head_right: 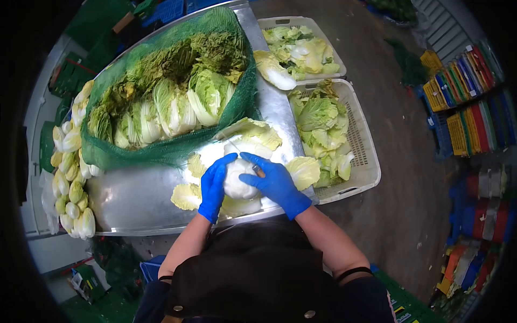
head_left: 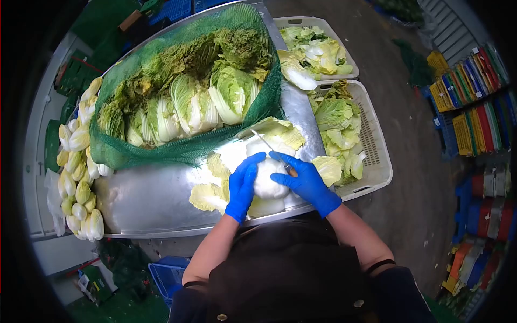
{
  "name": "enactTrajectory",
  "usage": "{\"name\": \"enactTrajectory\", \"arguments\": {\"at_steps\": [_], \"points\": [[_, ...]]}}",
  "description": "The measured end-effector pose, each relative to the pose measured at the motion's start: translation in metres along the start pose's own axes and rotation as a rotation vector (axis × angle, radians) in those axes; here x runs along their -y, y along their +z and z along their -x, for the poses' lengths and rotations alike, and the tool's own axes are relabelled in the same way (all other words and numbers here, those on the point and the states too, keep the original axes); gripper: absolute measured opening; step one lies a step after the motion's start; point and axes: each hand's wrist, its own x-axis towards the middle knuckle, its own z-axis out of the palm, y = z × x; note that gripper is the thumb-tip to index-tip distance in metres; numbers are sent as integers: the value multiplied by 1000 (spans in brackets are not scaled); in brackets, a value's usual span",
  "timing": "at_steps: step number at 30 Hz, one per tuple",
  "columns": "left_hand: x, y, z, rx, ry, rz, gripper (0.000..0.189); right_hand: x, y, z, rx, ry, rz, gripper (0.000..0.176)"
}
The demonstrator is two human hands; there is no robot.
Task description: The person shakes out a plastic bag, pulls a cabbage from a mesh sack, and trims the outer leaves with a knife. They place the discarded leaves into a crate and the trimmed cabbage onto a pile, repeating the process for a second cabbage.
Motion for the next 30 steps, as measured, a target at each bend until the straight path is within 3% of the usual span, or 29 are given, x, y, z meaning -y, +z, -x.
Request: {"name": "enactTrajectory", "arguments": {"at_steps": [3,5,6,9,11,13,15,16,17,19,21,23,25,26,28,30], "points": [[4,-4,-10,23,-3,-7,28,-11,3,-5,-92,-79,15,56],[34,-17,-20,-94,-163,44,26,-20,6,-5,-60,-154,-26,55],[36,-22,-21,-96,-152,-121,26,-19,8,-1,-60,-154,-39,55],[40,-41,-33,-225,-256,-215,27,-21,6,4,-21,10,-41,56],[17,-50,-36,-385,179,-650,42,-23,2,-5,-57,-93,-136,57],[-31,-21,-24,-219,404,-773,55,-6,-3,-6,-54,-68,-56,56],[-27,12,8,20,376,-652,69,-2,-6,-13,-50,-52,-7,55],[-14,11,23,110,307,-751,84,-5,-8,-17,-42,-30,-14,54],[11,8,36,-7,251,-571,90,-7,-11,-21,-47,-36,-19,54],[81,-42,69,93,-25,-625,93,-13,-16,-23,-64,19,-141,49],[39,-46,66,95,40,-776,92,-6,-24,-28,-60,80,-89,48],[-21,-19,41,-9,290,-753,98,-13,-16,-27,-88,13,-90,47],[-55,14,21,-45,269,-857,100,-15,-3,-27,-118,-50,1,53],[-51,17,17,-51,261,-855,100,-14,-2,-25,-112,-47,14,48],[-39,20,9,9,26,-661,95,-22,-9,-26,-151,-47,-92,37],[-34,18,12,6,59,-690,94,-60,-35,-33,-253,8,-175,21]]}}
